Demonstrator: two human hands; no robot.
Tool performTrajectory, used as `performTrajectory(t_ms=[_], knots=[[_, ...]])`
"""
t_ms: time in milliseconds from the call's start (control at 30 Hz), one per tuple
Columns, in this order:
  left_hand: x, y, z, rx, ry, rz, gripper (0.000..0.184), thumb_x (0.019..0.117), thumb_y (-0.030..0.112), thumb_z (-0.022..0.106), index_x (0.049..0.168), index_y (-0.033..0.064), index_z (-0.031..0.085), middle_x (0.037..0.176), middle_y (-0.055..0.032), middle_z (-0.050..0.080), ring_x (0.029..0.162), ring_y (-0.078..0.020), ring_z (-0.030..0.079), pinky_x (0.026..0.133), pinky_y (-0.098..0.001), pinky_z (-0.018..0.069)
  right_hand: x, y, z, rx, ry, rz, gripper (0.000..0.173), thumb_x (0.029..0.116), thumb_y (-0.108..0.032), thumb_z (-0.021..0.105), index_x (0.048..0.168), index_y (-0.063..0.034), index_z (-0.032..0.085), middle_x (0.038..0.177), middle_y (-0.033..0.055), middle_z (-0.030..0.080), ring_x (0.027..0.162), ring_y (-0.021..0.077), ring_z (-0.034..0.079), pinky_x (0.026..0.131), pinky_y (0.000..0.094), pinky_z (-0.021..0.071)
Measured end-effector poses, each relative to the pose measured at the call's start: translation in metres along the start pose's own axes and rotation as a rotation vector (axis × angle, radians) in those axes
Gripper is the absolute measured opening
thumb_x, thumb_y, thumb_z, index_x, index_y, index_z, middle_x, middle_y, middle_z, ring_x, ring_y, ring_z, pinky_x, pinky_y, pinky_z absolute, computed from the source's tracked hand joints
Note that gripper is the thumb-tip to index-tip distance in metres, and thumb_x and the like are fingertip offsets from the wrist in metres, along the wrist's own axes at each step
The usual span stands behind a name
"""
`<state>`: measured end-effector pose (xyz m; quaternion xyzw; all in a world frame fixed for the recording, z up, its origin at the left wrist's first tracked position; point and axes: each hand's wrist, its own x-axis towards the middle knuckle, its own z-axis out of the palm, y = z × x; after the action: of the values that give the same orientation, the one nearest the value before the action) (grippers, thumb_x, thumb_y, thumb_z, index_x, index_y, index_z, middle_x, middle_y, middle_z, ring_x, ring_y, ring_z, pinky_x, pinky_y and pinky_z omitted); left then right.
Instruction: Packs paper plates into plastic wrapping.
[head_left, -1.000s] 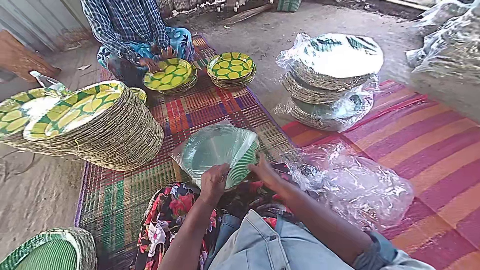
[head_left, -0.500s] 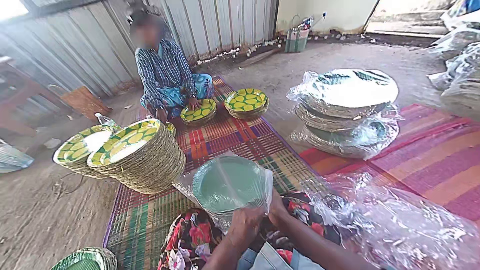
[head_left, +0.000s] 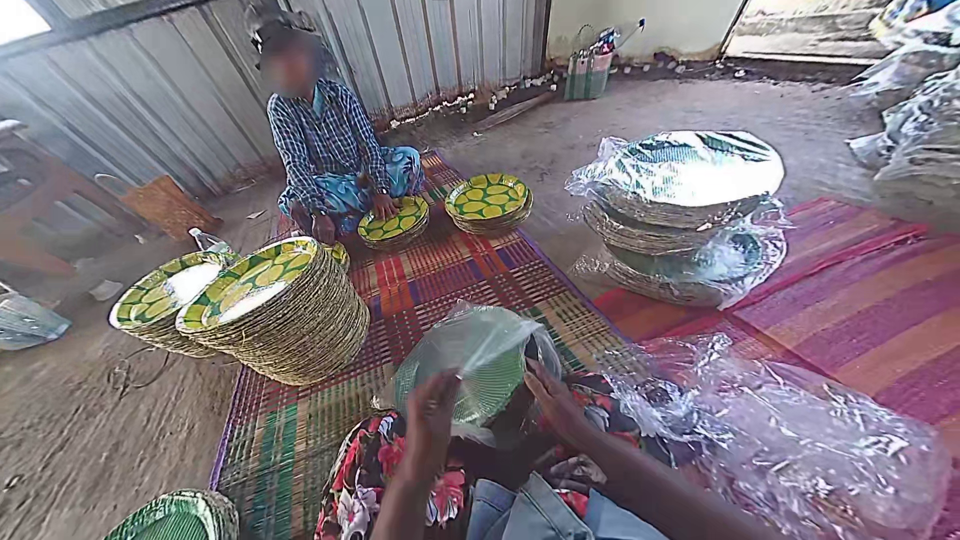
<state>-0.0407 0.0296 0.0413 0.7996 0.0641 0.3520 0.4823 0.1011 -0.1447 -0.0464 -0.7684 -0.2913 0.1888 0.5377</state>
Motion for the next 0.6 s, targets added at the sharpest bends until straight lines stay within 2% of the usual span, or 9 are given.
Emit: performTrajectory(t_ms=[67,133,200,267,367,433,467,533,600], knots=[[0.017,0.005,-0.03,0.061,0.095,0.115,0.019,0.1002,0.001,0.054,0.102,-0.0102,0.07,0.098,-0.0015,0.074,0.093,0.0053,0.066,0.09,-0.0178,0.0544,0.006,-0.013,-0.014,-0.306,0.127,-0.501,0.05,0.1094,-0.033,0.037,0.132,0.0016,0.065,0.126,0.018,0.071,0.118,0.0293,0.067,0.103,0.0504,0.0463],[0.027,0.016,-0.056,0.076,0.117,0.191,0.018,0.102,0.005,0.055,0.104,-0.0042,0.07,0.1,0.0067,0.074,0.095,0.0075,0.066,0.089,-0.0172,0.055,0.017,-0.041,-0.035,-0.507,0.166,-0.867,0.051,0.1085,-0.048,0.032,0.12,-0.0142,0.07,0.115,0.0052,0.075,0.115,0.0202,0.066,0.102,0.0475,0.0409],[0.029,0.027,-0.08,0.074,0.1,0.247,0.019,0.105,0.014,0.055,0.108,0.01,0.073,0.105,0.015,0.074,0.098,0.0073,0.066,0.09,-0.0174,0.0556,0.021,-0.066,-0.056,-0.589,0.051,-0.976,0.062,0.1044,-0.063,0.033,0.132,-0.0152,0.063,0.122,0.0067,0.072,0.125,0.0232,0.062,0.115,0.0572,0.0321],[0.029,0.036,-0.097,0.081,0.099,0.282,0.02,0.1061,0.022,0.055,0.111,0.0223,0.075,0.108,0.0207,0.072,0.098,0.0076,0.066,0.088,-0.0161,0.0553,0.028,-0.072,-0.074,-0.614,-0.017,-1.013,0.072,0.098,-0.07,0.042,0.138,-0.012,0.058,0.124,0.0103,0.069,0.124,0.0243,0.062,0.117,0.0559,0.0311],[0.024,0.034,-0.115,0.098,0.138,0.294,0.021,0.1065,0.021,0.054,0.112,0.0247,0.075,0.109,0.0205,0.073,0.099,0.0055,0.067,0.088,-0.0169,0.0561,0.03,-0.052,-0.099,-0.747,-0.064,-1.088,0.074,0.0928,-0.071,0.05,0.143,-0.0164,0.053,0.137,0.0132,0.063,0.135,0.0273,0.055,0.119,0.0582,0.0282],[0.02,0.025,-0.121,0.1,0.134,0.303,0.022,0.1065,0.02,0.055,0.113,0.0235,0.075,0.111,0.0197,0.073,0.101,0.0049,0.067,0.09,-0.0174,0.0556,0.025,-0.036,-0.117,-0.906,-0.052,-1.126,0.059,0.1003,-0.058,0.049,0.144,-0.0183,0.051,0.137,0.0144,0.062,0.131,0.0297,0.058,0.118,0.0606,0.0288],[0.019,0.023,-0.12,0.107,0.119,0.3,0.022,0.1065,0.02,0.055,0.114,0.023,0.075,0.111,0.0197,0.073,0.101,0.0057,0.067,0.091,-0.0168,0.0552,0.021,-0.031,-0.125,-0.971,-0.013,-1.145,0.044,0.1037,-0.038,0.051,0.141,-0.0149,0.055,0.127,0.0152,0.068,0.119,0.0305,0.066,0.114,0.0608,0.0345],[0.021,0.026,-0.11,0.162,0.102,0.28,0.021,0.1056,0.016,0.055,0.11,0.0139,0.075,0.106,0.0154,0.074,0.096,0.0088,0.066,0.087,-0.0137,0.054,0.014,-0.029,-0.137,-1.043,0.077,-1.171,0.021,0.1054,-0.011,0.049,0.116,-0.0089,0.067,0.1,0.0099,0.074,0.097,0.0243,0.072,0.111,0.0572,0.0403],[0.027,0.029,-0.095,0.345,0.095,0.243,0.025,0.1048,0.014,0.054,0.104,-0.0024,0.073,0.097,0.0013,0.073,0.088,0.0094,0.063,0.083,-0.0116,0.051,0.005,-0.042,-0.14,-1.044,0.105,-1.15,0.02,0.1018,-0.001,0.05,0.099,-0.0055,0.07,0.076,0.0094,0.065,0.076,0.0254,0.067,0.11,0.0637,0.0387]])
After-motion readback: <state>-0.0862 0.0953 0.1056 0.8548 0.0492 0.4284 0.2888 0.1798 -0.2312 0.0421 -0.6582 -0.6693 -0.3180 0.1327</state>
